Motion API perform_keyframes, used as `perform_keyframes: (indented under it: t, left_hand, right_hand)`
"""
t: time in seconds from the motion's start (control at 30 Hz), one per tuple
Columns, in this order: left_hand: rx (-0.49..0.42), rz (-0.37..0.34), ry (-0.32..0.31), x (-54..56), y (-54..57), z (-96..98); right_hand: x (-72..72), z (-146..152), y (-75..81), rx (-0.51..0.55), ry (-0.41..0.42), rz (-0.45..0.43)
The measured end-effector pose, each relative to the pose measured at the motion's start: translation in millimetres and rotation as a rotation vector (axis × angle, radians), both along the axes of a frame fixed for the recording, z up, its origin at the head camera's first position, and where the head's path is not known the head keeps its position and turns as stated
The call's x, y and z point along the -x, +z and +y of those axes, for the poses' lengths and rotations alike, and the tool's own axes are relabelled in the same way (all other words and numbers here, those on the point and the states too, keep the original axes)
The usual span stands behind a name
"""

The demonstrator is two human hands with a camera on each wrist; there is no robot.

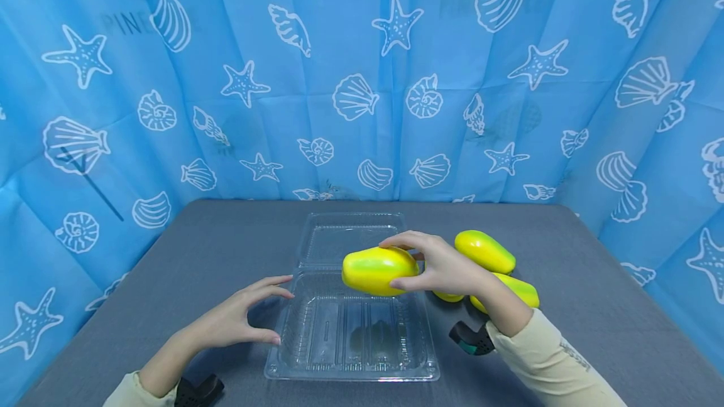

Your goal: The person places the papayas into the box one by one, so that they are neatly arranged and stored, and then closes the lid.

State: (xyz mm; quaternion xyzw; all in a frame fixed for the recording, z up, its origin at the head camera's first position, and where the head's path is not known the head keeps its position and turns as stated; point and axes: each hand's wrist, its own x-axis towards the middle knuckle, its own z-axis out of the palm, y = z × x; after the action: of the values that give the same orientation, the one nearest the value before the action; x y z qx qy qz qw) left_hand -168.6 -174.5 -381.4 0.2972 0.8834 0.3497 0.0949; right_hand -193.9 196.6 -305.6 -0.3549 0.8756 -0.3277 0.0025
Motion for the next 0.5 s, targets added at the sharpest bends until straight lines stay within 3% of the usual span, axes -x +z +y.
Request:
perform_keyframes:
  t: [0.5]
  left_hand:
    - [0.006,0.009,0.005,-0.1,-0.6,0.5]
  right_hand:
    - [6.5,-21,-4.1,0.027,0.082,-0.028]
